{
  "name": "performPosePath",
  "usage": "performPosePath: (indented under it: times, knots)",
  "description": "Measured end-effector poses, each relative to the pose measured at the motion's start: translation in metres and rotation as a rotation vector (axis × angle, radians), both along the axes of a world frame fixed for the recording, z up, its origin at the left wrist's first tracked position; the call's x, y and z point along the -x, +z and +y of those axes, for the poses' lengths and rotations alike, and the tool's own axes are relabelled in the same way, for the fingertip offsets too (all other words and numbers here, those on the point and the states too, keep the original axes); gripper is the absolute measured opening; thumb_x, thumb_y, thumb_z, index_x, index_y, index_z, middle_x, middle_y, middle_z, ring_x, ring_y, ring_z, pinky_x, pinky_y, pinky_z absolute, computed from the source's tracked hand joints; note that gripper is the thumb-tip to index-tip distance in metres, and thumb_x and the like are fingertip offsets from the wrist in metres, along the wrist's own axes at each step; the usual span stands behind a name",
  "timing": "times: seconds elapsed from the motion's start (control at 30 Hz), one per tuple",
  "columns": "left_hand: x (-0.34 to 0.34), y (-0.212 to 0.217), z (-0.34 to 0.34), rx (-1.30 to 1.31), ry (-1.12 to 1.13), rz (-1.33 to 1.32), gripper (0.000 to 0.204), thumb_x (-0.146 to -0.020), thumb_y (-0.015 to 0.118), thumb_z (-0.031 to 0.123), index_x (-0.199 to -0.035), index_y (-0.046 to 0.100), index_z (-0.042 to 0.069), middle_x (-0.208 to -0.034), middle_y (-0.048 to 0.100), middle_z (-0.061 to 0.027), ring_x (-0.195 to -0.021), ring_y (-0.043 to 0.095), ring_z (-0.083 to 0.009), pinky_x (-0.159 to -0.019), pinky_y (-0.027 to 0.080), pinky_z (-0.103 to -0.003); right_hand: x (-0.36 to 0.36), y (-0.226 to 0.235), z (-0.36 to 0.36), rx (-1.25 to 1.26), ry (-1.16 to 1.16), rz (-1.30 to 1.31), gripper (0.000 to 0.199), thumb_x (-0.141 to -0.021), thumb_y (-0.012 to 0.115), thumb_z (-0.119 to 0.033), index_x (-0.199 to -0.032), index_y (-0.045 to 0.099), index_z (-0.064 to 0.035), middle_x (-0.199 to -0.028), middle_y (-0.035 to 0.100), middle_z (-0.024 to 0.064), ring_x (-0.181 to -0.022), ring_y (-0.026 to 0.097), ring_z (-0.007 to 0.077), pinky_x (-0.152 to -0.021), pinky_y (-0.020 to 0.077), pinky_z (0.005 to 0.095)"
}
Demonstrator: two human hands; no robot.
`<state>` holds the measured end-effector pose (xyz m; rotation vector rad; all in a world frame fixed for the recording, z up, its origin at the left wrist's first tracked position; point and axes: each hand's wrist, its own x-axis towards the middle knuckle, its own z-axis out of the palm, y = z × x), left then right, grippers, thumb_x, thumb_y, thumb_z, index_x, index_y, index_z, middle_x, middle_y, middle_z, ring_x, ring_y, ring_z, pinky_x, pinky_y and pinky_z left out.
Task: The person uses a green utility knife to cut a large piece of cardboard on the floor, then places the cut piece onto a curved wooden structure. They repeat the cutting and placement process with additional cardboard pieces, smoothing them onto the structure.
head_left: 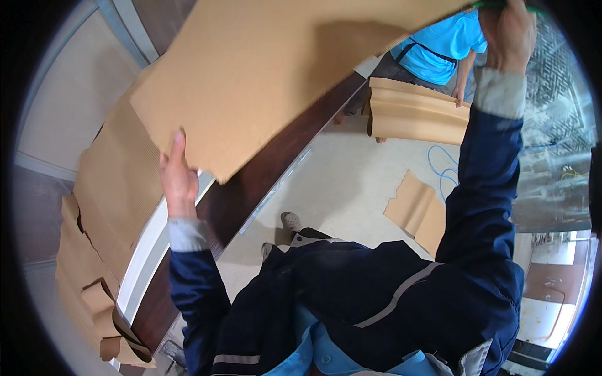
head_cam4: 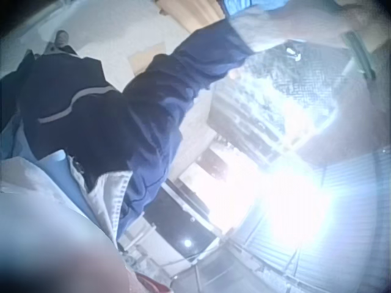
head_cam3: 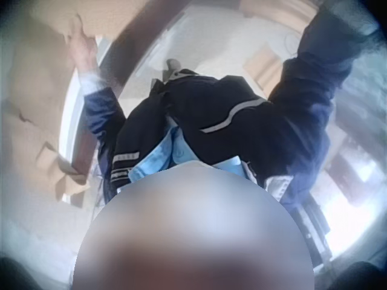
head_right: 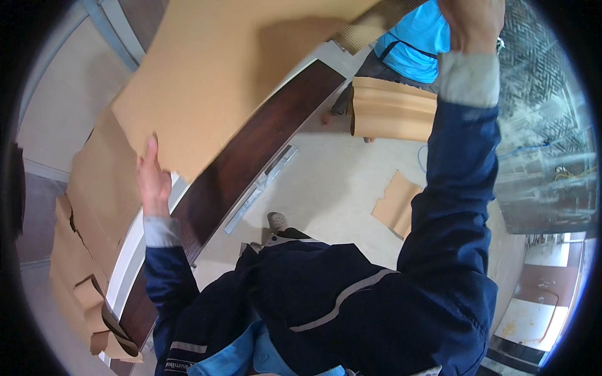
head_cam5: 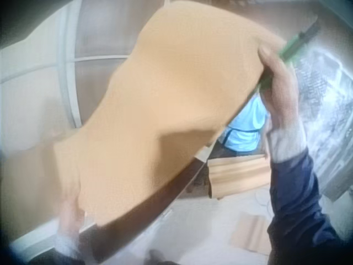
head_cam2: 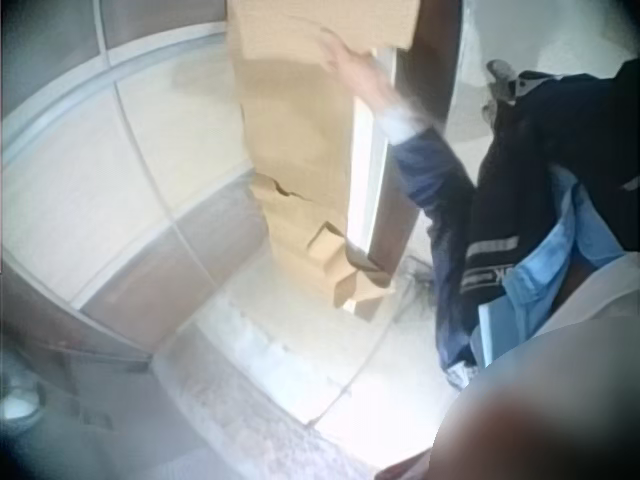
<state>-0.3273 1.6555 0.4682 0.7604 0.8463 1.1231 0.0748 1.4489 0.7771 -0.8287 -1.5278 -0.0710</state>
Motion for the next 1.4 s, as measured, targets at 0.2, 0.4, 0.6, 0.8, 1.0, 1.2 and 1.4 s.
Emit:
performPosePath:
  times: [0.2,0.4,0.6,0.8,1.0,1.2,1.4]
  knots:
    - [0.174,-0.054,-0.067,0.075,-0.004,0.21,0.051,-0.099,0.072,0.018,-0.141,0.052,-0.002,-0.136,0.064,-0.0123,-0.122,0.064,-0.0228,-0.103,0.052,-0.037,0.095,-0.172,-0.022,0.169,-0.392,0.594,0.027,-0.092,0.071,-0.012,-0.116,0.068,-0.0008,-0.096,0.071,0.0066,-0.085,0.066,0.0199,-0.076,0.0531,0.0361]
    - [0.323,-0.095,-0.131,0.055,0.095,0.375,0.038,-0.099,0.071,0.015,-0.133,0.061,0.0,-0.129,0.069,-0.012,-0.116,0.067,-0.02,-0.101,0.053,-0.033,0.186,-0.341,-0.031,0.816,-0.269,1.204,0.017,-0.092,0.073,-0.021,-0.093,0.067,-0.0052,-0.072,0.059,0.0012,-0.059,0.056,0.0129,-0.052,0.0443,0.0293]
    - [0.4,-0.124,-0.159,0.235,0.113,0.603,0.033,-0.1,0.071,0.02,-0.127,0.065,0.001,-0.118,0.072,-0.0073,-0.108,0.067,-0.0162,-0.095,0.053,-0.031,0.23,-0.459,-0.038,1.201,-0.281,1.314,0.023,-0.095,0.072,-0.026,-0.099,0.065,-0.0043,-0.081,0.063,0.0048,-0.064,0.057,0.0126,-0.052,0.0457,0.0297]
    - [0.425,-0.164,-0.163,0.286,0.16,0.697,0.035,-0.095,0.078,0.021,-0.121,0.067,0.0,-0.11,0.073,-0.0061,-0.097,0.068,-0.0135,-0.088,0.055,-0.03,0.24,-0.495,-0.047,1.34,-0.262,1.228,0.028,-0.098,0.07,-0.029,-0.101,0.064,-0.002,-0.084,0.065,0.0059,-0.064,0.056,0.0128,-0.052,0.0462,0.0295]
    - [0.43,-0.178,-0.158,0.25,0.245,0.854,0.038,-0.092,0.081,0.024,-0.118,0.067,0.0,-0.106,0.073,-0.0074,-0.093,0.067,-0.0137,-0.083,0.055,-0.03,0.243,-0.47,-0.063,1.532,-0.146,1.094,0.032,-0.096,0.073,-0.034,-0.093,0.067,-0.0026,-0.077,0.066,0.0058,-0.06,0.057,0.0123,-0.05,0.0459,0.0294]
    - [0.453,-0.173,-0.156,0.304,0.224,0.998,0.041,-0.092,0.08,0.032,-0.113,0.067,0.0,-0.098,0.071,-0.0053,-0.083,0.065,-0.0148,-0.075,0.053,-0.03,0.196,-0.418,-0.068,1.773,-0.256,0.338,0.041,-0.09,0.077,-0.041,-0.082,0.07,-0.0014,-0.067,0.065,0.0033,-0.054,0.057,0.0103,-0.05,0.0467,0.0293]
    - [0.456,-0.181,-0.167,0.354,0.261,0.985,0.035,-0.095,0.075,0.03,-0.108,0.069,-0.002,-0.096,0.071,-0.0064,-0.088,0.063,-0.0154,-0.077,0.051,-0.033,0.042,-0.435,-0.017,1.177,-0.829,0.43,0.037,-0.091,0.076,-0.042,-0.089,0.07,-0.0054,-0.066,0.063,0.0042,-0.054,0.055,0.0124,-0.049,0.0419,0.0297]
